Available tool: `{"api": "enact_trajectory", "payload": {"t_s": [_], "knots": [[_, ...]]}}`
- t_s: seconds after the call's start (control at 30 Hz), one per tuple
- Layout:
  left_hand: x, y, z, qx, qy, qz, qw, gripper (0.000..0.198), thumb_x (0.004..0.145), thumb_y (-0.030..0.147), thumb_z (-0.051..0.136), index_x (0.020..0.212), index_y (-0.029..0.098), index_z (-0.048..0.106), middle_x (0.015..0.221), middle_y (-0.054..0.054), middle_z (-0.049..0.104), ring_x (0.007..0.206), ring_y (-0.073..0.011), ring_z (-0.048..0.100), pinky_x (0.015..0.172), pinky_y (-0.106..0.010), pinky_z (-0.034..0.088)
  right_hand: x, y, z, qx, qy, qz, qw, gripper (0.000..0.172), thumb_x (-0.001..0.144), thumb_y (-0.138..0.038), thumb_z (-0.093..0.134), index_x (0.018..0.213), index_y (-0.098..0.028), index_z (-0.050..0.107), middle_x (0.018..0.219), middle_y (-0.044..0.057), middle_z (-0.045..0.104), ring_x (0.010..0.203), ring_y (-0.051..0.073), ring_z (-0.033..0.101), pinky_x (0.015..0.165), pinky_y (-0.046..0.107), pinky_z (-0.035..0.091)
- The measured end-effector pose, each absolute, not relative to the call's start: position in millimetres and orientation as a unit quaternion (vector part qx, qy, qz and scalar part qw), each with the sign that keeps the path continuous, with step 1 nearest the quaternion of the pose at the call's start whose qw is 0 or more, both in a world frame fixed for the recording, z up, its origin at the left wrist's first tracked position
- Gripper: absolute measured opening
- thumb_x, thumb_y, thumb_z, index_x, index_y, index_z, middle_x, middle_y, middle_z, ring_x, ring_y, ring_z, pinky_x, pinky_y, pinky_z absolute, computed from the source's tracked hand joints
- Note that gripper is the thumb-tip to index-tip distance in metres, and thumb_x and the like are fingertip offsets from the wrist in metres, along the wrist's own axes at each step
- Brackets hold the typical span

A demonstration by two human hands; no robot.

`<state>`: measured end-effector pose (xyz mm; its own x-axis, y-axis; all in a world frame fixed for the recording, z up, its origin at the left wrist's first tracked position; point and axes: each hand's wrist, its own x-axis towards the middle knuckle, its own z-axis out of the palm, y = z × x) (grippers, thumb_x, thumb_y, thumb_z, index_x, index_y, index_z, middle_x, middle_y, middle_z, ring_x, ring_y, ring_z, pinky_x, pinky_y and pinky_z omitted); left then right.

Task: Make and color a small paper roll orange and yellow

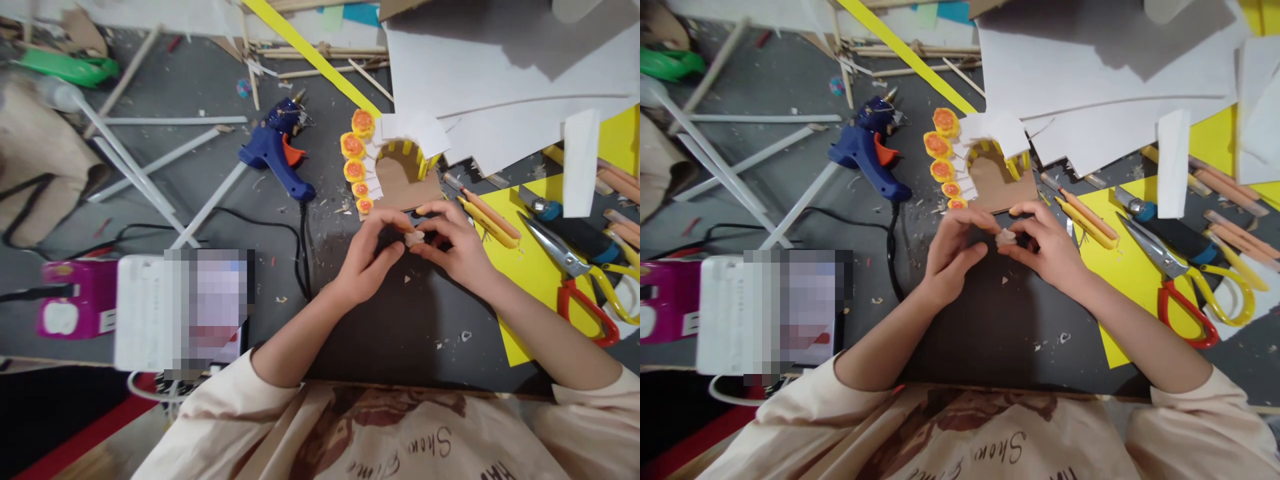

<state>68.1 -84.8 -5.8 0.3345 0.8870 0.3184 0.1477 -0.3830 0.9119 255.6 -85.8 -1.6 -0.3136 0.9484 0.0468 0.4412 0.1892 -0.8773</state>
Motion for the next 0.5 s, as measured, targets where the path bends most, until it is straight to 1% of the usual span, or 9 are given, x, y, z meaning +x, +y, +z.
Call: {"api": "enact_trajectory", "payload": {"t_s": [0.1,0.2,0.3,0.43,0.5], "knots": [[69.4,-86.3,-12.2,0.670,0.400,0.482,0.397,0.012,0.096,0.024,0.048,0.108,0.022,0.049,0.095,-0.003,0.063,0.087,-0.0136,0.062,0.082,-0.029,0.051,255.3,-86.4,-0.8,-0.496,-0.701,0.398,0.323,0.023,0.083,-0.046,0.068,0.086,-0.023,0.066,0.114,0.008,0.060,0.081,0.016,0.062,0.057,0.029,0.054],[70.8,-86.1,-13.9,0.665,0.433,0.477,0.379,0.017,0.094,0.019,0.052,0.110,0.023,0.047,0.090,0.000,0.064,0.084,-0.0120,0.064,0.085,-0.029,0.050,255.1,-86.9,-0.9,-0.496,-0.699,0.392,0.333,0.025,0.083,-0.047,0.067,0.086,-0.022,0.066,0.112,0.008,0.061,0.079,0.016,0.063,0.056,0.029,0.054],[71.7,-85.7,-12.0,0.656,0.428,0.467,0.410,0.028,0.091,0.018,0.058,0.114,0.024,0.044,0.087,0.001,0.065,0.081,-0.0116,0.064,0.083,-0.029,0.050,255.2,-86.9,-2.1,-0.481,-0.707,0.391,0.342,0.026,0.084,-0.047,0.067,0.085,-0.022,0.066,0.110,0.008,0.062,0.081,0.016,0.063,0.056,0.028,0.053],[71.6,-85.5,-8.5,0.644,0.420,0.451,0.452,0.030,0.090,0.024,0.060,0.115,0.023,0.043,0.086,0.001,0.065,0.081,-0.0127,0.066,0.080,-0.029,0.051,255.7,-85.4,-2.8,-0.466,-0.709,0.401,0.345,0.028,0.084,-0.050,0.066,0.085,-0.022,0.067,0.111,0.009,0.064,0.080,0.016,0.064,0.056,0.028,0.052],[71.4,-85.3,-7.1,0.648,0.411,0.449,0.458,0.032,0.091,0.027,0.060,0.116,0.023,0.042,0.085,0.001,0.065,0.082,-0.0125,0.066,0.080,-0.028,0.051,256.3,-84.1,-1.5,-0.459,-0.704,0.418,0.344,0.031,0.084,-0.052,0.065,0.084,-0.021,0.067,0.107,0.008,0.066,0.077,0.015,0.064,0.057,0.027,0.052]]}}
